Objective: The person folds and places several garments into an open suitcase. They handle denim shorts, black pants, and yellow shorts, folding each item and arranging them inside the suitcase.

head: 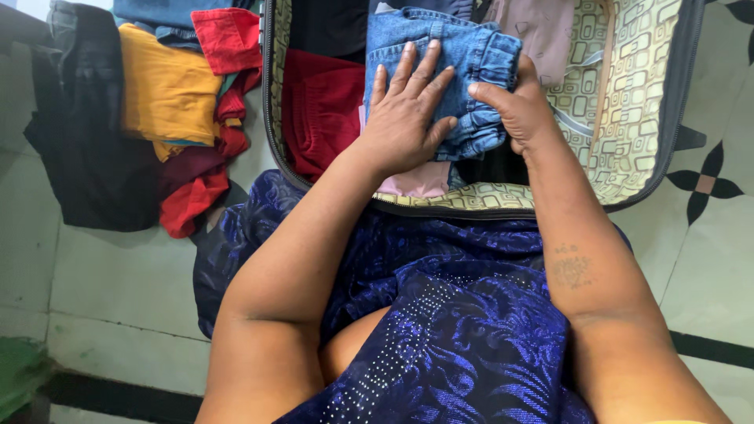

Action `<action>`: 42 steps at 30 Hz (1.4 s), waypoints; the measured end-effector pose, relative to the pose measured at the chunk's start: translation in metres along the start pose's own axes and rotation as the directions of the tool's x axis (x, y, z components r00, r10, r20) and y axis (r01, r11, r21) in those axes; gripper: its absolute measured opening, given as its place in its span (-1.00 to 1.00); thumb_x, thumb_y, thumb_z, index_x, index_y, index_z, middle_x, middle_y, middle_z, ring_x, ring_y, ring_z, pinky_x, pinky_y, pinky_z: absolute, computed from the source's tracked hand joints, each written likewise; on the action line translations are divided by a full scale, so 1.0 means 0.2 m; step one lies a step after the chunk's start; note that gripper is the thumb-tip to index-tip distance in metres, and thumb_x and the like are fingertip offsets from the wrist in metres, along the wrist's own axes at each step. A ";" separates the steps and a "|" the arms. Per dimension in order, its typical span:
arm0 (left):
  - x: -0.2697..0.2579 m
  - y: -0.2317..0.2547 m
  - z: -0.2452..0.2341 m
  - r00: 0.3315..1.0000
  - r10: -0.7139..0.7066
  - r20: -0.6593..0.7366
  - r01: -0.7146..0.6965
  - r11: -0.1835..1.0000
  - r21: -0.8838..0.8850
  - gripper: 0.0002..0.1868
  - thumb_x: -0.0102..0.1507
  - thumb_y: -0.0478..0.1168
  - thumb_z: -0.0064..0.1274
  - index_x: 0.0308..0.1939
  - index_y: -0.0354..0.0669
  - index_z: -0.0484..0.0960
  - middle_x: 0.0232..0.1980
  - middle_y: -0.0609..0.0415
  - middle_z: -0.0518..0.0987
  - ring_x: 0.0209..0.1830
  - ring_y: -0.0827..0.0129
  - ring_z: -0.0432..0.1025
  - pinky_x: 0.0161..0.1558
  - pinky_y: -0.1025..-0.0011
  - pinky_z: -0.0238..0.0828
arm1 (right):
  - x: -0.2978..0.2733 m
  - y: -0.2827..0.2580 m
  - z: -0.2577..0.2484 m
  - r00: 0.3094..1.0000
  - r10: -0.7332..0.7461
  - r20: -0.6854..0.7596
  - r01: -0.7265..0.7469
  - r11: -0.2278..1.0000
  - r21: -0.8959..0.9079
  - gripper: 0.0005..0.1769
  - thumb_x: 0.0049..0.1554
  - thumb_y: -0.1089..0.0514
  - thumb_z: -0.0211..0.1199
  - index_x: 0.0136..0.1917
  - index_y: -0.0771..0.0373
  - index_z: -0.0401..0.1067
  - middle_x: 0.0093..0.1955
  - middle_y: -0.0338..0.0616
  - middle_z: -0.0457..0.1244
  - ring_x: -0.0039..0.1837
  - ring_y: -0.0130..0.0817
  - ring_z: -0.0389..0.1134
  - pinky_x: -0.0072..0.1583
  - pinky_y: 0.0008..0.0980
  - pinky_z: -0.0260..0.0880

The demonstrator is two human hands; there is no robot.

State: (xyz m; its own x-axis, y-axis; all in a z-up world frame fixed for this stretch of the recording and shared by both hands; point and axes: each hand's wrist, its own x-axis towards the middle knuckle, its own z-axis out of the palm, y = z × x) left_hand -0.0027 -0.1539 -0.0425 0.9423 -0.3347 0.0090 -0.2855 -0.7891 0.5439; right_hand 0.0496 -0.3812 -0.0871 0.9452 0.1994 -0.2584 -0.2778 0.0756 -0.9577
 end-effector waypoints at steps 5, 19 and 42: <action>-0.01 -0.05 0.03 0.960 -0.145 -0.241 0.124 0.987 -0.099 -0.23 0.34 0.13 0.13 0.54 0.03 0.22 0.66 -0.09 0.05 0.69 -0.16 -0.18 0.52 -0.29 -0.37 | -0.07 -0.19 0.01 0.999 0.052 0.002 -0.052 0.995 0.085 -0.38 0.06 0.30 0.41 0.37 0.23 0.31 0.18 -0.13 0.36 0.20 -0.24 0.45 0.24 -0.20 0.55; 0.06 -0.14 0.09 0.897 -0.441 0.019 -0.225 -0.494 -0.840 -0.16 0.23 0.15 0.24 0.39 -0.33 0.34 0.32 -0.16 0.46 0.31 0.11 0.37 0.32 0.12 0.33 | -0.12 -0.12 0.21 0.968 0.251 0.000 -0.201 0.777 0.597 -0.40 0.08 0.04 0.43 0.34 0.21 0.35 0.21 -0.08 0.36 0.23 -0.13 0.46 0.33 0.01 0.51; 0.03 -0.20 0.15 0.872 -0.477 -0.114 -0.187 -0.109 -0.976 -0.19 0.27 -0.50 0.17 0.48 -0.16 0.03 0.34 -0.14 0.41 0.33 0.16 0.40 0.44 0.18 0.36 | -0.09 -0.25 -0.01 0.972 0.230 0.037 -0.233 0.948 0.216 0.28 -0.18 -0.75 0.06 0.56 0.05 0.07 0.50 0.12 0.13 0.50 0.10 0.16 0.34 0.30 0.23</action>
State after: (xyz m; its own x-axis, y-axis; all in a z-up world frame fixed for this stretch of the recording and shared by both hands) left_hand 0.0095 -0.1408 -0.0890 0.9774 0.1428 -0.1561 0.0259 0.6514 0.7583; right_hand 0.0470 -0.3895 -0.0348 0.8489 0.2473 -0.4672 -0.5204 0.2362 -0.8206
